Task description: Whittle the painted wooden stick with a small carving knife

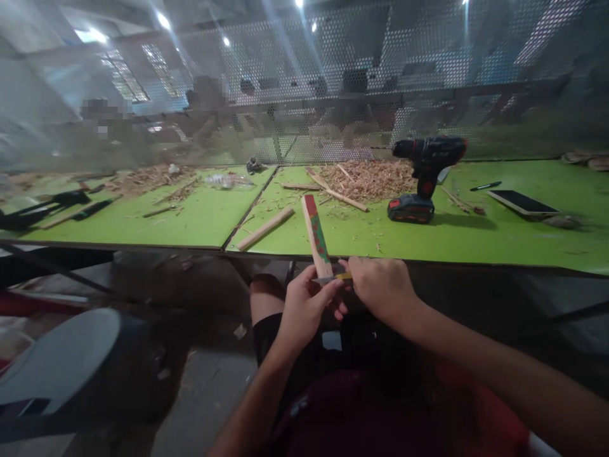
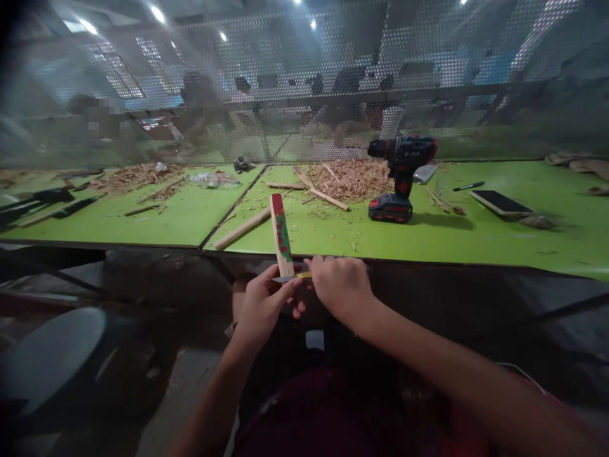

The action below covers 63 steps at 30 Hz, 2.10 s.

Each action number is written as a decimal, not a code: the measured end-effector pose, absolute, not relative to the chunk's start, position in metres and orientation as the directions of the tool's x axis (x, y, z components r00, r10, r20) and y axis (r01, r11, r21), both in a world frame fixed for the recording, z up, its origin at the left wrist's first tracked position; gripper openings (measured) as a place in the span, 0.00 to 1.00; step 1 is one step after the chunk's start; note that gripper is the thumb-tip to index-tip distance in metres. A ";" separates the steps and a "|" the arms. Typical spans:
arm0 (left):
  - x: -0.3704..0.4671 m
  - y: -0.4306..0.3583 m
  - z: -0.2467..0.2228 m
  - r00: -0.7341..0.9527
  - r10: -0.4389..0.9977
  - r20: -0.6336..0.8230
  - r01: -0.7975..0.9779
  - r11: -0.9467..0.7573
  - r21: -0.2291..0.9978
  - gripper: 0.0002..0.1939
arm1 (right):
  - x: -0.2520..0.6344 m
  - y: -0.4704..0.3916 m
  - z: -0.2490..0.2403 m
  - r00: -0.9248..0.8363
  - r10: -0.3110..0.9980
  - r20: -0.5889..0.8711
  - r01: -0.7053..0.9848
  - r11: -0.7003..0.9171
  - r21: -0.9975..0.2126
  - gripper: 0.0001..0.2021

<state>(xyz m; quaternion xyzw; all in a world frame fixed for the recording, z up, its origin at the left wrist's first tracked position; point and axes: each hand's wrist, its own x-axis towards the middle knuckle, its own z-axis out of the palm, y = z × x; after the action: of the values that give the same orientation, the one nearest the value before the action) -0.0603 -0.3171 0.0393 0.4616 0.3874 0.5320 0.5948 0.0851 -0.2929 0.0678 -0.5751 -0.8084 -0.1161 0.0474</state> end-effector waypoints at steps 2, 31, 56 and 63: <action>-0.059 -0.317 0.038 0.115 0.992 0.045 -0.279 -0.012 0.960 0.15 | 0.086 -0.289 0.068 -0.329 0.923 0.201 0.942 0.304 0.143 0.24; -0.050 -0.313 0.018 0.172 0.984 -0.052 -0.600 0.146 0.786 0.18 | 0.098 -0.281 0.065 -0.237 0.955 0.179 0.968 0.218 0.121 0.20; -0.050 -0.294 0.009 -0.128 0.983 -0.135 -0.568 0.039 0.822 0.18 | 0.089 -0.234 0.060 -0.285 0.919 0.272 0.958 0.263 0.118 0.24; -0.042 -0.318 0.004 0.044 0.980 -0.193 -0.570 0.183 0.801 0.18 | 0.130 -0.185 0.109 -0.080 0.940 0.331 0.996 0.064 0.057 0.24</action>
<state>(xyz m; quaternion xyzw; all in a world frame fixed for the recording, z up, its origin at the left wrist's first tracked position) -0.0418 -0.3179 0.0041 0.2712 0.3785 0.5786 0.6697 0.1295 -0.1853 0.1092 -0.6704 -0.7222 -0.1356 0.1032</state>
